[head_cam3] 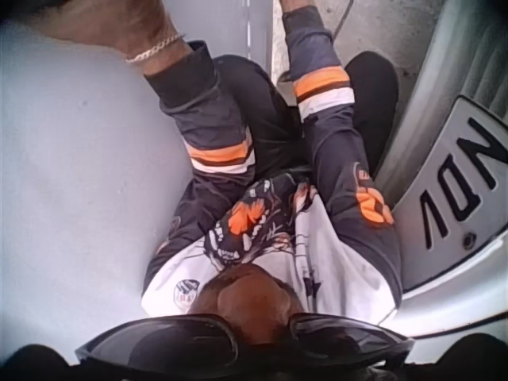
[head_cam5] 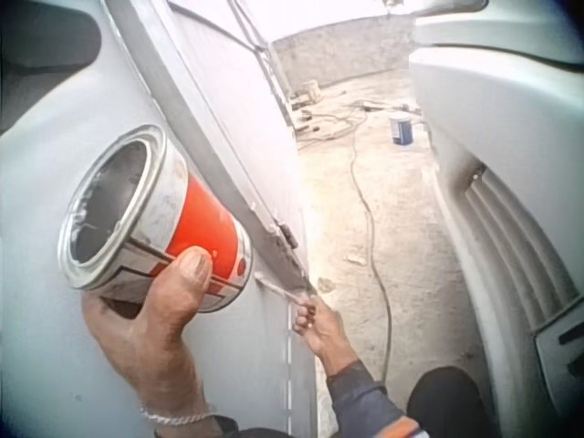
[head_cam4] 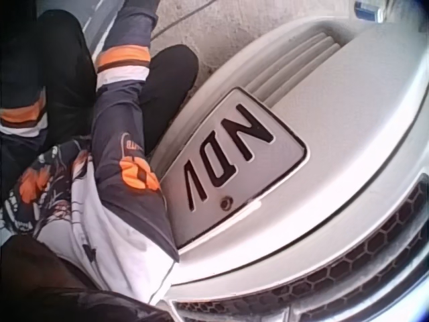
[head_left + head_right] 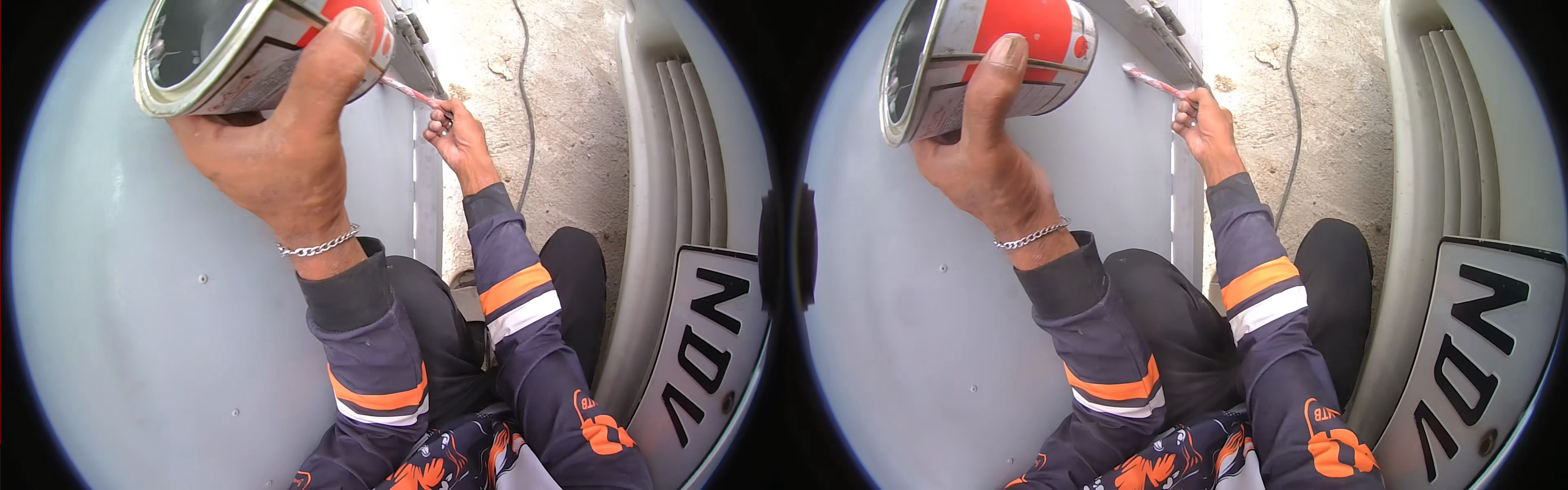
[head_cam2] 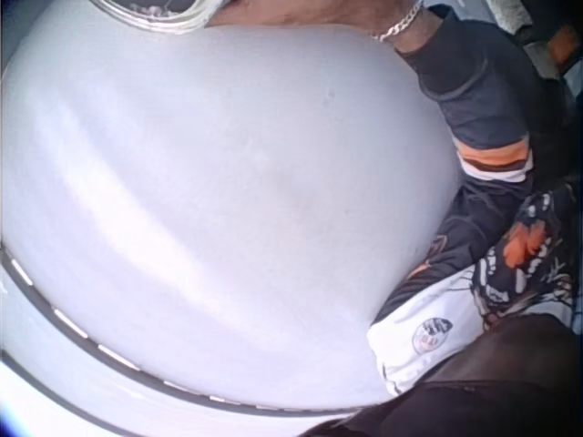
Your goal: Painting the hinges and metal surfaces of a gate using a brush and a can of paint.
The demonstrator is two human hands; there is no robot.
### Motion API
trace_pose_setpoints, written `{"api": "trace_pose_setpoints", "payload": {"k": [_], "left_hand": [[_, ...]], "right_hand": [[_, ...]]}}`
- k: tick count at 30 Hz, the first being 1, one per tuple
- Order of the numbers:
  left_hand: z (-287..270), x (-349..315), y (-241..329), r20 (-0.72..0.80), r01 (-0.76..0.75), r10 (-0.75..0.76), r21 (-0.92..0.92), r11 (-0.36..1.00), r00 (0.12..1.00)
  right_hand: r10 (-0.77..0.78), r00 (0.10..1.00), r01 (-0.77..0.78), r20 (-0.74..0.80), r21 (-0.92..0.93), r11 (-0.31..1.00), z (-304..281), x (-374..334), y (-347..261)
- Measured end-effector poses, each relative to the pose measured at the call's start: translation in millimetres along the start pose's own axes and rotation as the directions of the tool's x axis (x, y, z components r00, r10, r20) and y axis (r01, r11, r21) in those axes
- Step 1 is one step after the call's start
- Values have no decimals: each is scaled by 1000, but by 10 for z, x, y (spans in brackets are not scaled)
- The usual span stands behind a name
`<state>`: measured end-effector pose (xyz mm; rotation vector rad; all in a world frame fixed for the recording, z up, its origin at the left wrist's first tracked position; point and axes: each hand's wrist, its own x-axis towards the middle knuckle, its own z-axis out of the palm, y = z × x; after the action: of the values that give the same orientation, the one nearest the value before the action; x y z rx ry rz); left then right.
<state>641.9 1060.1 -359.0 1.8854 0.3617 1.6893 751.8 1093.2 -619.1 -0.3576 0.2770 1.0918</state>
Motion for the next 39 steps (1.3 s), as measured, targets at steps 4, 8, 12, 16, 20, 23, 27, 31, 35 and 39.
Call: {"api": "trace_pose_setpoints", "payload": {"k": [4,8,12,16,20,23,27,31,35,39], "left_hand": [[116,-65,225,-18,141,-142,-71,988,990],[310,-191,91,-69,82,-66,260,962,995],[64,-225,-293,98,-70,49,227,971,994],[100,-186,-88,-5,168,-168,1,986,986],[32,-120,-218,-15,132,-132,-5,991,991],[54,-124,-224,-27,103,-103,-29,994,994],[48,-112,-208,-16,113,-114,-30,993,993],[72,-132,-229,-15,103,-104,-39,994,995],[31,-119,-230,-25,86,-86,-18,996,996],[134,-167,-93,-78,165,-163,14,986,984]], "right_hand": [[-114,988,81,-105,-281,956,-272,-119,-240],[-288,957,259,-41,-329,908,-420,-409,-621],[-441,897,411,-7,-351,842,-281,-542,-882],[-562,827,541,-2,-269,797,-172,-457,-1111],[-570,821,556,-36,-179,812,-228,-349,-1207],[-568,821,557,-49,-142,818,-300,-336,-1205],[-599,792,558,-117,-258,789,-332,-311,-1146],[-630,775,534,-49,-481,695,-542,-247,-942],[-519,849,392,-102,-537,747,-582,-194,-506],[-459,880,337,-125,-518,786,-619,-85,-259]]}}
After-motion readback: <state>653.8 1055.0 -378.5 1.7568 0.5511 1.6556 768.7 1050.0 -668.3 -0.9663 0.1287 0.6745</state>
